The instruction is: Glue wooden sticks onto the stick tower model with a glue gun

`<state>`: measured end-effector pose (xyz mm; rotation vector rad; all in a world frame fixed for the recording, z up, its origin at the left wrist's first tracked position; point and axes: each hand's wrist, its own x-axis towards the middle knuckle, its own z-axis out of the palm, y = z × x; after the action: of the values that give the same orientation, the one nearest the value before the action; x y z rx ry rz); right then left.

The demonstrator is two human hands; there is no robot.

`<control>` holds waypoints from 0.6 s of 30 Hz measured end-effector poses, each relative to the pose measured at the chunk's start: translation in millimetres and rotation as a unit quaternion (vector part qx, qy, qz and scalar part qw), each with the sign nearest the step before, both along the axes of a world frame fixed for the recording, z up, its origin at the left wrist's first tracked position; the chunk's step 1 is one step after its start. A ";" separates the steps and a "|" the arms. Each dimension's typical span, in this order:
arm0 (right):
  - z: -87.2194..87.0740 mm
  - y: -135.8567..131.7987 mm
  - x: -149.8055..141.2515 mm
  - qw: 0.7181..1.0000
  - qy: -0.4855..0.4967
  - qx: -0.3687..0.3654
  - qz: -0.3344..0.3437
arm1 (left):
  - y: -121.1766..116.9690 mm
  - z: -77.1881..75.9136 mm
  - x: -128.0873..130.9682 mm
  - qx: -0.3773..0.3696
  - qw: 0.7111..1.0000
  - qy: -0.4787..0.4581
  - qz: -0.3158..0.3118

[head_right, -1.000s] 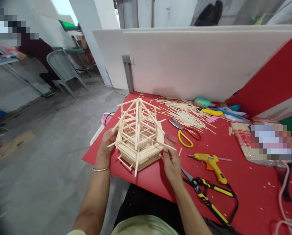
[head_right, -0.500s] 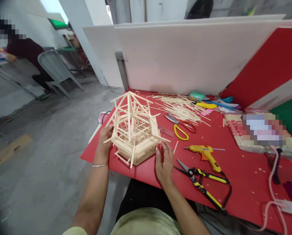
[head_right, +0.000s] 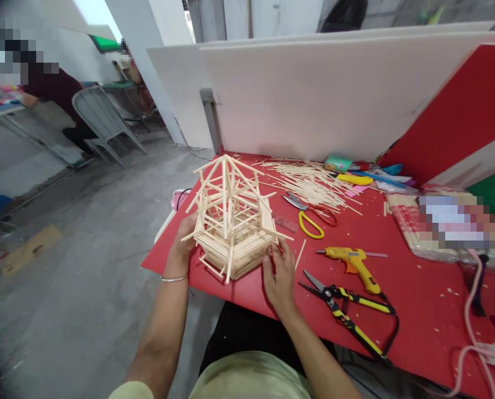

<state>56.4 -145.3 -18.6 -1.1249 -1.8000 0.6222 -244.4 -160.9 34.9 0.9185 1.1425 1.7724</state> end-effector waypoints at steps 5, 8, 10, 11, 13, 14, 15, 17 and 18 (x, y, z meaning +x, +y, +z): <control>0.0 0.9 -3.5 0.998 0.017 -0.061 -0.003 | -6.8 3.4 5.5 -0.012 0.999 0.032 -0.011; 3.4 1.7 -5.6 0.996 0.026 -0.085 0.002 | -9.1 -4.9 -1.7 -0.022 0.997 0.059 0.033; 5.6 2.9 -7.1 0.995 0.034 -0.098 0.008 | -7.9 -12.3 -8.8 -0.022 0.996 0.073 0.046; 6.6 4.1 -8.0 0.994 0.040 -0.100 0.010 | -6.5 -15.5 -11.9 -0.022 0.996 0.079 0.042; 9.1 8.5 -10.8 0.994 0.050 -0.099 0.016 | -2.9 -19.7 -15.4 -0.021 0.996 0.085 0.031; 10.7 11.7 -12.8 0.994 0.052 -0.095 0.021 | -0.9 -20.5 -15.4 -0.023 0.996 0.080 0.026; 12.5 15.8 -15.3 0.994 0.051 -0.090 0.030 | 1.1 -20.4 -14.4 -0.025 0.997 0.067 0.019; 16.4 25.3 -21.5 0.995 0.045 -0.078 0.051 | 4.8 -18.2 -9.7 -0.031 0.999 0.033 0.006; 18.3 30.3 -24.9 0.995 0.042 -0.072 0.060 | 6.5 -16.6 -6.8 -0.033 0.999 0.017 0.002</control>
<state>31.5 -115.0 -0.3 -1.0739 -1.7820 0.8714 -251.2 -154.4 18.3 0.9114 1.2185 1.7175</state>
